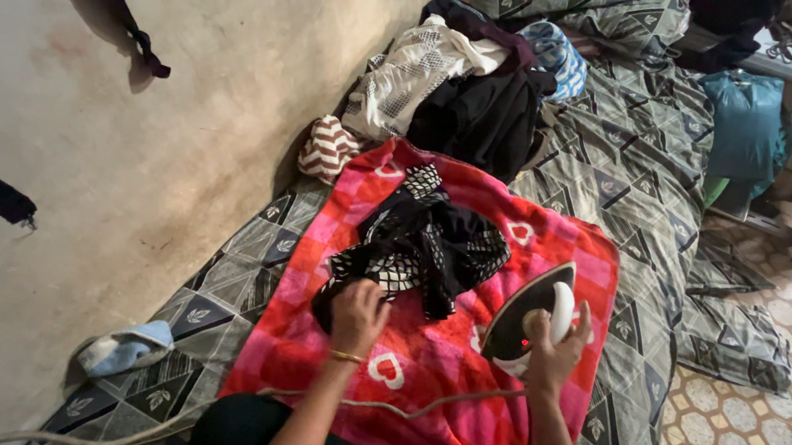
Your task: The person irons a black and white patterned shirt on a pink towel laid out on a bed. They use a white electric iron to smooth the fabric, adjusting the shirt's position and folding the sleeves during the process.
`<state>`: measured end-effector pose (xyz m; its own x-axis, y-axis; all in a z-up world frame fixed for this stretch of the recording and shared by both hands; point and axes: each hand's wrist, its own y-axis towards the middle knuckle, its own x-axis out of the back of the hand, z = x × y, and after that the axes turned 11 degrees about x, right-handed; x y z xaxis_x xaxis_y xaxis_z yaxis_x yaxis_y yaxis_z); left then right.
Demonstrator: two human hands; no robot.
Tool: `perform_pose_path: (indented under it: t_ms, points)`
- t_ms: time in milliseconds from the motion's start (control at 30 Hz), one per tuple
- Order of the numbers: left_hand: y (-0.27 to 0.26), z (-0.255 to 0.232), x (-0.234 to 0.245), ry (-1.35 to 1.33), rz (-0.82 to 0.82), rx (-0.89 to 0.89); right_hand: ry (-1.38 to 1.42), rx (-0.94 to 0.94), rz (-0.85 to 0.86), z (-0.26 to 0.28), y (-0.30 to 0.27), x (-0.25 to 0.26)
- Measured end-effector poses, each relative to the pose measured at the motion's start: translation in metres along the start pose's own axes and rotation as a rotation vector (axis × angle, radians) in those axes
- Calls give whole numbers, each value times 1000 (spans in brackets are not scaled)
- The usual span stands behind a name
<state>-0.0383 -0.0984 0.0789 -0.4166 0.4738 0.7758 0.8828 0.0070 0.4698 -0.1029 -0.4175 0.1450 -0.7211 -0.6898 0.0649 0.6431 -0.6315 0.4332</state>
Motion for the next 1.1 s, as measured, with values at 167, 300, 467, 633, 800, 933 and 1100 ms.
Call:
perform_pose_path:
  t_ms: [167, 300, 467, 633, 800, 933, 1100]
  points:
    - [5, -41, -42, 100, 71, -288, -23, 19, 21, -18, 4, -12]
    - [48, -54, -108, 228, 513, -163, -85, 48, 44, -33, -1, -8]
    - [165, -92, -150, -466, 242, 97, -257, 51, 88, -50, -22, 1]
    - [176, -77, -111, -902, 146, 239, -196, -12, 64, -60, -18, -5]
    - [98, 7, -33, -967, 194, 456, 141, -630, 237, -48, 5, -12]
    - [43, 87, 33, -972, -229, 521, 339, -380, 330, -5, -2, -54]
    - [15, 140, 107, -976, -714, 703, 608, -330, 634, 52, -45, -168]
